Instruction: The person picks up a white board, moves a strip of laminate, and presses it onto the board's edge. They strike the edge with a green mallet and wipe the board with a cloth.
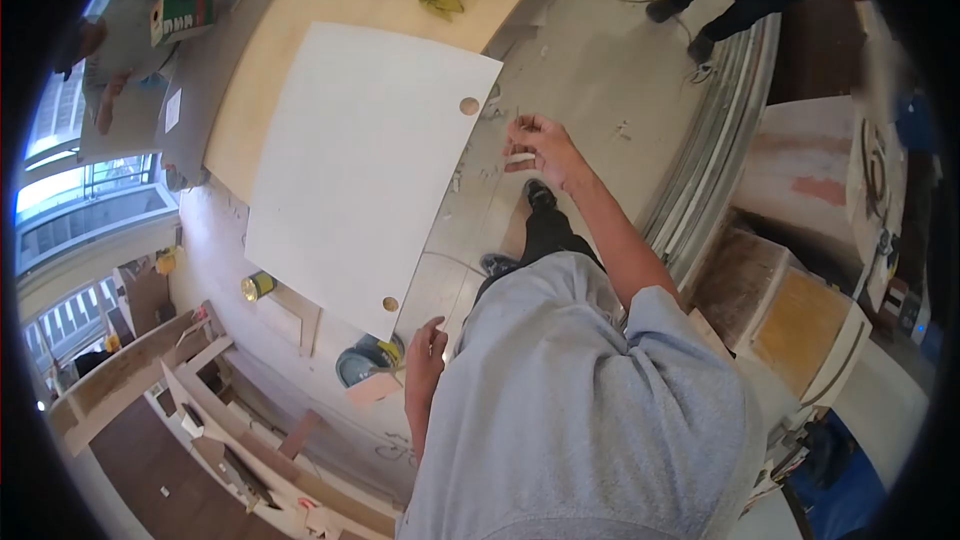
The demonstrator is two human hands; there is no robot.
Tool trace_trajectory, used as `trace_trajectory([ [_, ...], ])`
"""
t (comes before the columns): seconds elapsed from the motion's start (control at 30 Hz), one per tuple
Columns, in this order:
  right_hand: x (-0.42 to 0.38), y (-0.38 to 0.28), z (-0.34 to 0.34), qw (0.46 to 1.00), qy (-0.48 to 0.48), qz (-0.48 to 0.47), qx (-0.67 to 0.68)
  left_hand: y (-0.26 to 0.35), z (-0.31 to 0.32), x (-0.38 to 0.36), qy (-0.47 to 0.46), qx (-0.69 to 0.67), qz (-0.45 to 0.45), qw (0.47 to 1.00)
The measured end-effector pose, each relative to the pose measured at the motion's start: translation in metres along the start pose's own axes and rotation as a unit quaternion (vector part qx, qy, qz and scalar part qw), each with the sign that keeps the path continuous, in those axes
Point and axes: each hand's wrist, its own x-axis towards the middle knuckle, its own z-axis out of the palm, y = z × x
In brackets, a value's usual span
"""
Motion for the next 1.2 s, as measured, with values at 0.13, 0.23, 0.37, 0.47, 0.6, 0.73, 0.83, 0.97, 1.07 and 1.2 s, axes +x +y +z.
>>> trace_trajectory([
  [0.13,0.028,-0.017,-0.004,0.999,0.030,0.002,0.038,0.054,0.011,0.017,0.039,-0.010,-0.056,0.998],
  [0.23,0.051,-0.026,-0.005,0.997,0.042,-0.008,0.061,0.082,0.023,0.028,0.076,-0.084,-0.132,0.985],
  [0.37,0.070,-0.029,-0.007,0.996,0.058,-0.011,0.063,0.087,0.037,0.037,0.109,-0.035,-0.122,0.986],
  [0.47,0.080,-0.028,-0.004,0.995,0.080,-0.015,0.064,0.104,0.039,0.045,0.124,-0.069,-0.198,0.970],
  [0.6,0.091,-0.020,-0.003,0.992,0.101,-0.032,0.062,0.098,0.043,0.054,0.134,-0.079,-0.198,0.968],
  [0.73,0.093,-0.014,0.004,0.990,0.112,-0.041,0.074,0.080,0.048,0.062,0.135,-0.130,-0.195,0.963],
  [0.83,0.095,-0.013,0.008,0.988,0.131,-0.048,0.064,0.075,0.051,0.070,0.135,-0.152,-0.193,0.960],
  [0.97,0.097,-0.014,0.011,0.988,0.132,-0.054,0.050,0.068,0.055,0.073,0.114,-0.170,-0.208,0.957],
  [1.07,0.098,-0.014,0.013,0.988,0.139,-0.052,0.044,0.063,0.057,0.074,0.093,-0.176,-0.198,0.960],
  [1.2,0.098,-0.013,0.015,0.987,0.145,-0.052,0.044,0.062,0.056,0.075,0.081,-0.172,-0.209,0.959],
])
